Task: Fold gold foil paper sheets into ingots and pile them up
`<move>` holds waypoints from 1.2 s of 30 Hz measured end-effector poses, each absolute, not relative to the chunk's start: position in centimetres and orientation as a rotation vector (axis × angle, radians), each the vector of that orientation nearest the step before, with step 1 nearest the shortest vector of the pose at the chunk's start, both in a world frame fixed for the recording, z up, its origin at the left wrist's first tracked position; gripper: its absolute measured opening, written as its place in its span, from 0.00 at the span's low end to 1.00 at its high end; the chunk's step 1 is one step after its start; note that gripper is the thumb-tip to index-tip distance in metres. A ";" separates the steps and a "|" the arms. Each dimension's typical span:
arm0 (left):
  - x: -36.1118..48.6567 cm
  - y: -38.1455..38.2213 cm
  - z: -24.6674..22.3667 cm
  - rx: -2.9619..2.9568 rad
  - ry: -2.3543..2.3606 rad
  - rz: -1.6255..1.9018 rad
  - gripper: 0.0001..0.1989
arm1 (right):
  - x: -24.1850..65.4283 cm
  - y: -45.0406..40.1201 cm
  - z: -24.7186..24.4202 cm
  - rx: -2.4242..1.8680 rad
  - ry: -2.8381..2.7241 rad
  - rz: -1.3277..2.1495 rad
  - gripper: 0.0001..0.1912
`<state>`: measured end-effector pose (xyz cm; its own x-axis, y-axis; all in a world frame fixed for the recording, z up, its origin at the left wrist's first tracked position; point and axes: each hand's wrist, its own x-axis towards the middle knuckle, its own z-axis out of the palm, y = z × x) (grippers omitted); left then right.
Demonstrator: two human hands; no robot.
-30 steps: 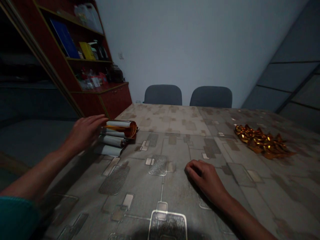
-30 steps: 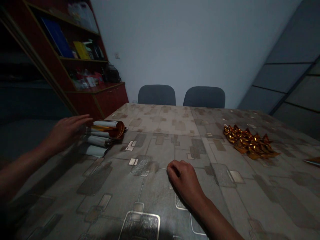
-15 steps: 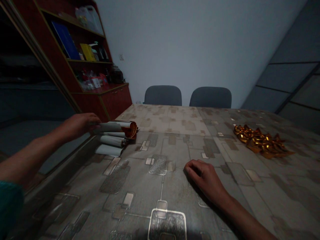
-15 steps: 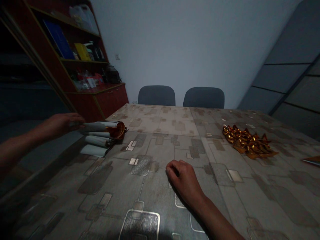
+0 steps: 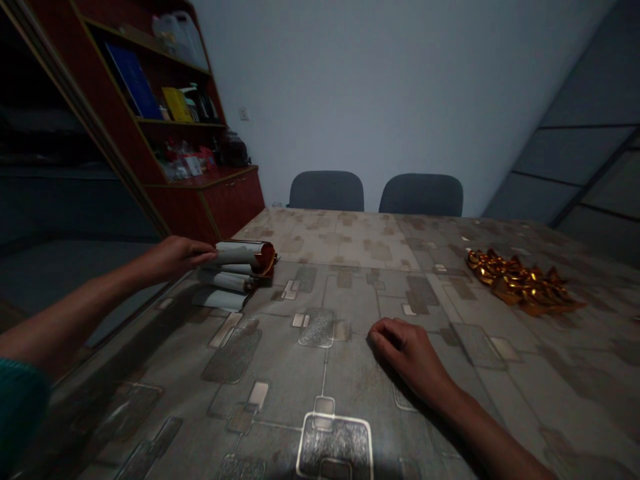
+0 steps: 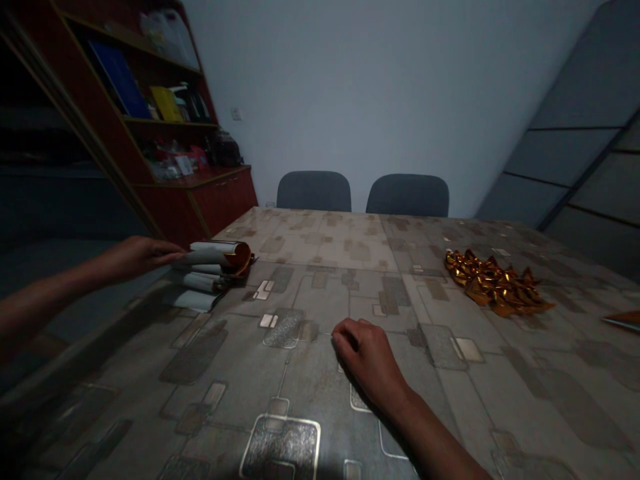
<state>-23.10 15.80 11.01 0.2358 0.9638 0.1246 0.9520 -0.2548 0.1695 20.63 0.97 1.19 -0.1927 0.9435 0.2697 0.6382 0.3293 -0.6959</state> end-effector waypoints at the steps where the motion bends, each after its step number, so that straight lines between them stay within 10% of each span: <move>1: -23.1 15.8 11.1 2.426 1.893 0.331 0.11 | 20.6 1.0 1.2 -1.388 -1.925 0.578 0.11; 23: -22.9 14.9 14.0 2.290 1.936 0.897 0.17 | 20.6 1.0 1.4 -1.379 -1.894 0.636 0.11; 36: -5.1 4.8 9.0 2.772 0.393 1.294 0.12 | 21.4 0.9 2.3 -0.817 -0.900 1.765 0.27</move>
